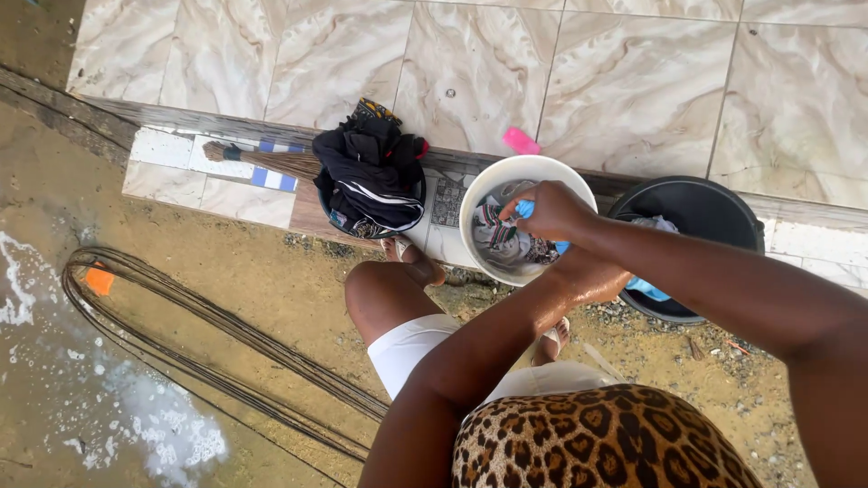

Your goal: Hand washing multiple items of clothing in a bucket of soapy water.

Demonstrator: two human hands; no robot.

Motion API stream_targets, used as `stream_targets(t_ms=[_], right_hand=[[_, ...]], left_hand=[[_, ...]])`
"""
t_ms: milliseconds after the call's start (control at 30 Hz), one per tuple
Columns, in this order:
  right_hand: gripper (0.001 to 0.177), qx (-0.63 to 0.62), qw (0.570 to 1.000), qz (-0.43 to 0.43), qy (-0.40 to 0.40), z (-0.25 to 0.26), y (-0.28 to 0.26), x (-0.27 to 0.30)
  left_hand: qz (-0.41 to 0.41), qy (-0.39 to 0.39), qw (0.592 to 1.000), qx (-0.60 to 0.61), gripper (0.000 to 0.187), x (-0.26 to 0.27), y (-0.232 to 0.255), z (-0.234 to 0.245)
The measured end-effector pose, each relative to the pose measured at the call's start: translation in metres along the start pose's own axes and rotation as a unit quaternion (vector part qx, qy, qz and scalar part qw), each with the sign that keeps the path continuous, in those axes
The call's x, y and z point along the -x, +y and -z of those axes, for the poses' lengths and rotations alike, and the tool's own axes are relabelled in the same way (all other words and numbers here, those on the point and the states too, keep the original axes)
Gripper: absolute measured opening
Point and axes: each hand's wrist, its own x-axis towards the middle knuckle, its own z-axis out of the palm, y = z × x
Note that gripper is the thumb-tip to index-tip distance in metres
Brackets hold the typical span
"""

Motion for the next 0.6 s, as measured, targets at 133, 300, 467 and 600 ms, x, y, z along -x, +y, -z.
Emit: stream_targets(t_ms=[133,300,467,600], right_hand=[[0.022,0.097,0.974,0.172,0.112,-0.032,0.029,-0.020],[0.033,0.129,0.987,0.078,0.055,-0.057,0.046,-0.038],[0.032,0.114,0.990,0.043,0.065,-0.068,0.045,-0.037],[0.037,0.094,0.985,0.065,0.126,-0.073,0.074,-0.040]], left_hand=[[0.001,0.003,0.999,0.034,0.031,0.002,-0.005,-0.024],[0.005,0.009,0.997,0.078,0.033,0.014,-0.004,-0.037],[0.004,0.020,0.993,0.113,0.035,0.031,-0.006,-0.032],[-0.005,0.022,0.989,0.143,0.037,0.045,-0.006,-0.026]])
